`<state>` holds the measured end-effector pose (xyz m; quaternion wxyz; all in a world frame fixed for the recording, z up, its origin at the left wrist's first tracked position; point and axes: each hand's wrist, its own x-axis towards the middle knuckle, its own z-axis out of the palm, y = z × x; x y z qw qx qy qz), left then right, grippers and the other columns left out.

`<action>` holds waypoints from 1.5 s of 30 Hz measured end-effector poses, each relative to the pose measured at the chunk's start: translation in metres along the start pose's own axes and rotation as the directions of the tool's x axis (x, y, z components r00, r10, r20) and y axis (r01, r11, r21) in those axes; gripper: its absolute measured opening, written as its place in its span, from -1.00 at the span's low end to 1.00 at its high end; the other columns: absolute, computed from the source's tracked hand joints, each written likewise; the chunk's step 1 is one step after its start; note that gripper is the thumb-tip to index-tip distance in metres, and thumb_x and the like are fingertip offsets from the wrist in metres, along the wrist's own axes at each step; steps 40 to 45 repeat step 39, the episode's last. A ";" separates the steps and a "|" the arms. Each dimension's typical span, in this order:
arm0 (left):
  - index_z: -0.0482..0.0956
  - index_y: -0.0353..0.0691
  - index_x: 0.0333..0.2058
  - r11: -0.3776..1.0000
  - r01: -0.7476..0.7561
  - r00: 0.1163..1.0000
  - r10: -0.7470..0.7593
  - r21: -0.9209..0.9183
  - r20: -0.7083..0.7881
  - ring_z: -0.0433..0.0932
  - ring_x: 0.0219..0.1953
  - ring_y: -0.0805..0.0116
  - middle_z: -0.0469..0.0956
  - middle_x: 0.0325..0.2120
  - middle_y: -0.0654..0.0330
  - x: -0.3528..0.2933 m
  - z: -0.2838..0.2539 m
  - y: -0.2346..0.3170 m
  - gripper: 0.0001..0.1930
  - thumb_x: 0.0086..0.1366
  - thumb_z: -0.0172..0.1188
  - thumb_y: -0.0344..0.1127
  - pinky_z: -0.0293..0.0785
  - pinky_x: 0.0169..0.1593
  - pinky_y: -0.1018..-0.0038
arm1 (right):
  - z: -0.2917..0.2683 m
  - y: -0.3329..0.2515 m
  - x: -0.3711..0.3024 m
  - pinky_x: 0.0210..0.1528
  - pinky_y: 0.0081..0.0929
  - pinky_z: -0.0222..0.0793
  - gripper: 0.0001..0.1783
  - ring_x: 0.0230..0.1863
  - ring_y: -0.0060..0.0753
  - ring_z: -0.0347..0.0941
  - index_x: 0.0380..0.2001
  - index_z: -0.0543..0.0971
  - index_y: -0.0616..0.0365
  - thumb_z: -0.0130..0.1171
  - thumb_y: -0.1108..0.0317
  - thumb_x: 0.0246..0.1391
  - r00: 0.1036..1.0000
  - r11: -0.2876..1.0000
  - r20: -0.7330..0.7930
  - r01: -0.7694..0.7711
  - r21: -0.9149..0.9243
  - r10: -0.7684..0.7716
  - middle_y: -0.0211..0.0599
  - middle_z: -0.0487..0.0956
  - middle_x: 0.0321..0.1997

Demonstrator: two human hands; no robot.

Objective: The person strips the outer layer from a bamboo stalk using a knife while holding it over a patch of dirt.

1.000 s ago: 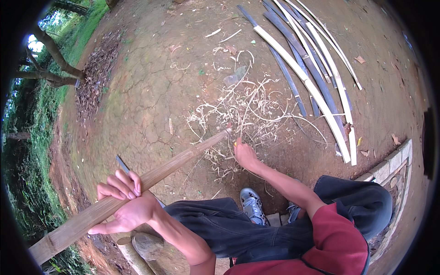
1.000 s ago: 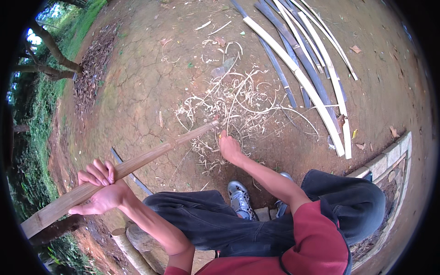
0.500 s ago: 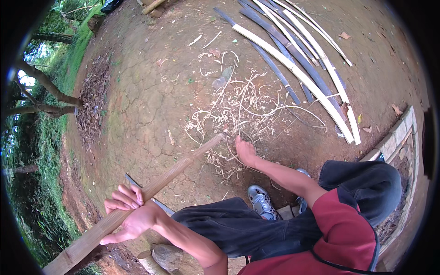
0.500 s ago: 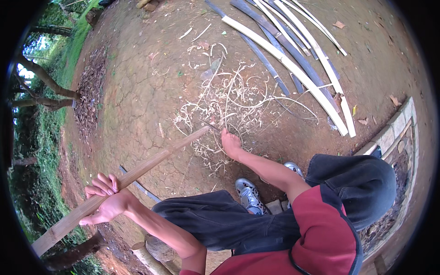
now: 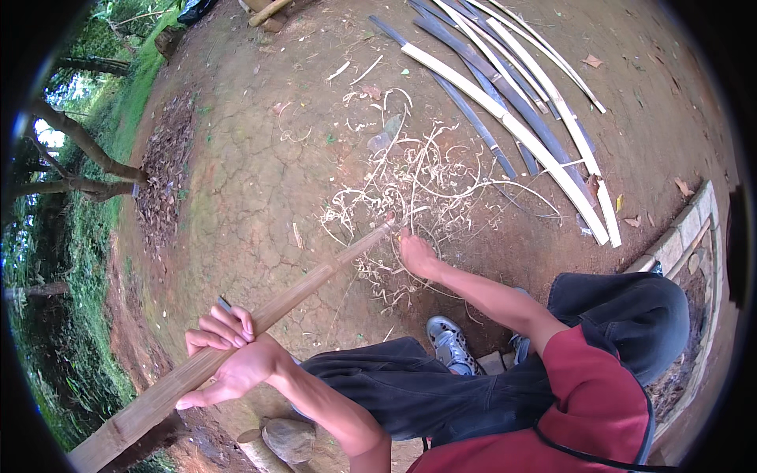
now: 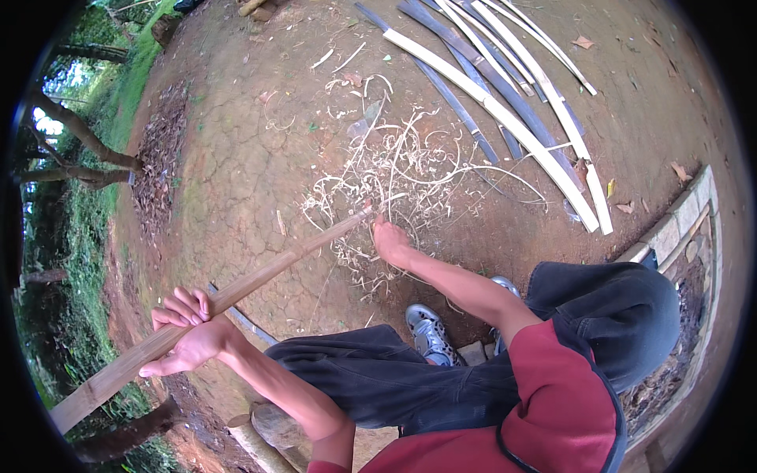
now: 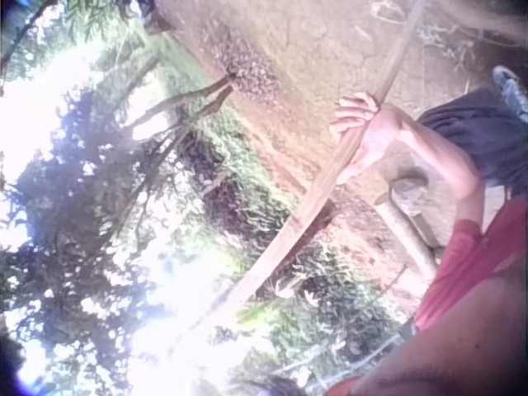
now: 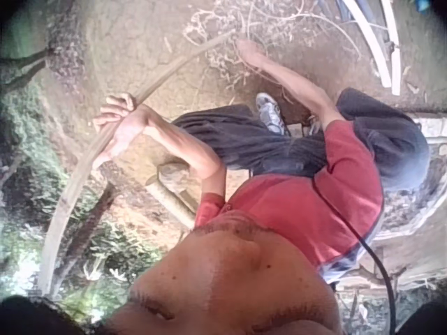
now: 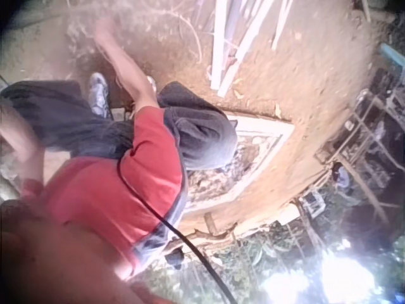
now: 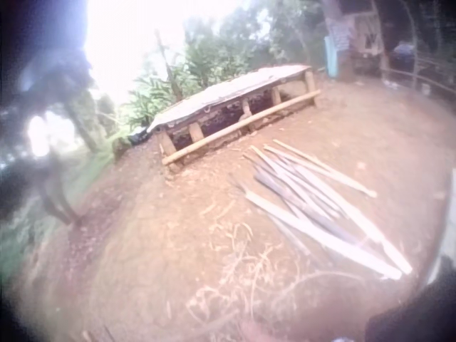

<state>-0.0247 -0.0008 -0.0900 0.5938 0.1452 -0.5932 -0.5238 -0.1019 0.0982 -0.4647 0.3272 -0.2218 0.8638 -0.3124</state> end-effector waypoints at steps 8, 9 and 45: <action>0.10 -0.14 -0.72 1.000 -0.014 1.000 0.014 -0.024 0.022 -0.02 -0.79 0.54 0.03 -0.85 0.32 0.000 0.003 -0.002 -0.19 0.09 -0.48 0.61 -0.01 -0.79 0.63 | -0.008 0.020 0.011 -0.31 -0.12 0.52 -0.80 -0.33 -0.01 0.58 -0.18 0.31 0.30 -0.15 0.47 0.13 0.996 0.993 0.070 -0.055 -0.107 0.062 0.16 0.57 -0.33; 0.10 -0.14 -0.72 0.999 -0.019 1.000 0.019 -0.032 0.022 -0.03 -0.79 0.54 0.03 -0.85 0.32 -0.001 0.003 0.000 -0.19 0.09 -0.48 0.61 -0.02 -0.79 0.63 | -0.009 0.020 0.013 -0.33 -0.13 0.52 -0.80 -0.33 -0.03 0.58 -0.17 0.30 0.30 -0.15 0.47 0.13 0.988 0.990 0.118 -0.086 -0.109 0.099 0.16 0.57 -0.34; 0.08 -0.11 -0.75 0.999 -0.011 1.000 0.010 -0.041 -0.015 0.00 -0.82 0.53 0.02 -0.88 0.33 -0.004 0.001 0.000 -0.19 0.05 -0.48 0.64 -0.03 -0.82 0.63 | 0.019 0.027 0.005 -0.25 -0.12 0.53 -0.81 -0.28 0.05 0.59 -0.22 0.29 0.23 -0.09 0.33 0.19 0.987 0.969 -0.018 -0.162 -0.185 0.161 0.08 0.60 -0.40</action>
